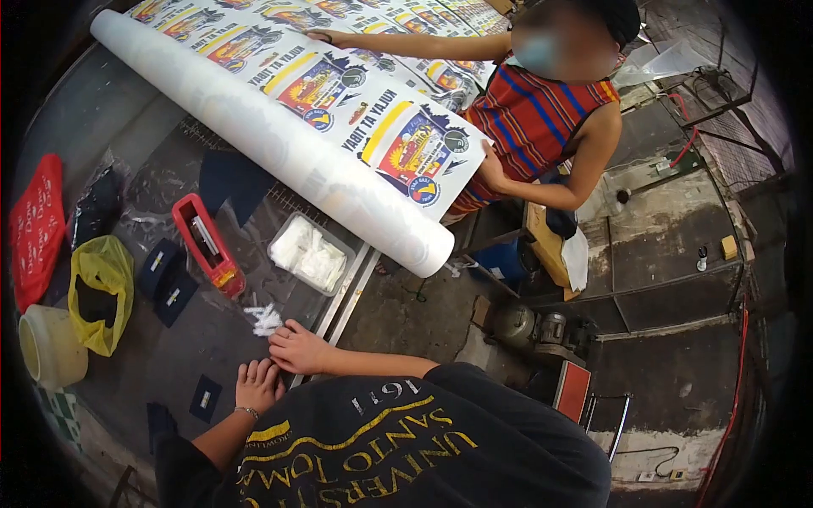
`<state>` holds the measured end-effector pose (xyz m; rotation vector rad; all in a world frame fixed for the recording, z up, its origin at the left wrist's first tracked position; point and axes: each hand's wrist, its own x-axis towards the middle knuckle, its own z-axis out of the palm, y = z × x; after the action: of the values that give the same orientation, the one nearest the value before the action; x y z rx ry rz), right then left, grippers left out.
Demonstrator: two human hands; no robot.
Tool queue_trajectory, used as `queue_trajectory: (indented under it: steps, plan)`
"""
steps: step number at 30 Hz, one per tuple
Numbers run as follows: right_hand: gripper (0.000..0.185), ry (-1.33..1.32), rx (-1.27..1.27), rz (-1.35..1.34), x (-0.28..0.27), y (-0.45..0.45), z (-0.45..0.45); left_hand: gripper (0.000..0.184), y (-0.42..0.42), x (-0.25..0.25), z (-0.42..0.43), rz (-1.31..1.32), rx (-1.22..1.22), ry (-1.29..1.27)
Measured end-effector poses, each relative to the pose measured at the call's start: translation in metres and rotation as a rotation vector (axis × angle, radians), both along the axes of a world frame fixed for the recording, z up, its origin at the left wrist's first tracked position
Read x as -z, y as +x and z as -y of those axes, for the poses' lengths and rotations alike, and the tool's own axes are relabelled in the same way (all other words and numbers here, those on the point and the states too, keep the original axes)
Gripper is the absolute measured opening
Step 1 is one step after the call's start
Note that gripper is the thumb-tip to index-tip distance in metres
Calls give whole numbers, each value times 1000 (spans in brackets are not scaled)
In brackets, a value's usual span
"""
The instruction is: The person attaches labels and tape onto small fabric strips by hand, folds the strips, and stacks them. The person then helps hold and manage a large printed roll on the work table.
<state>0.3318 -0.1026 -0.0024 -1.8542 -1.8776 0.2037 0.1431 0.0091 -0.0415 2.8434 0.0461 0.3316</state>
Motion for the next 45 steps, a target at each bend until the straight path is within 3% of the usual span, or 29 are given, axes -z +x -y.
queue_trajectory:
  steps: [27, 35, 45]
  plan:
    - [21, 8, -26, 68, -8, -1, 2, 28, 6, -45, 5, -26, -55, -84]
    - [21, 27, -30, 104, -8, 0, 3, 24, 6, -38, 8, 16, -106, -161]
    - [19, 122, -23, 131, -8, -3, 6, 26, 5, -33, 11, 116, -206, -71]
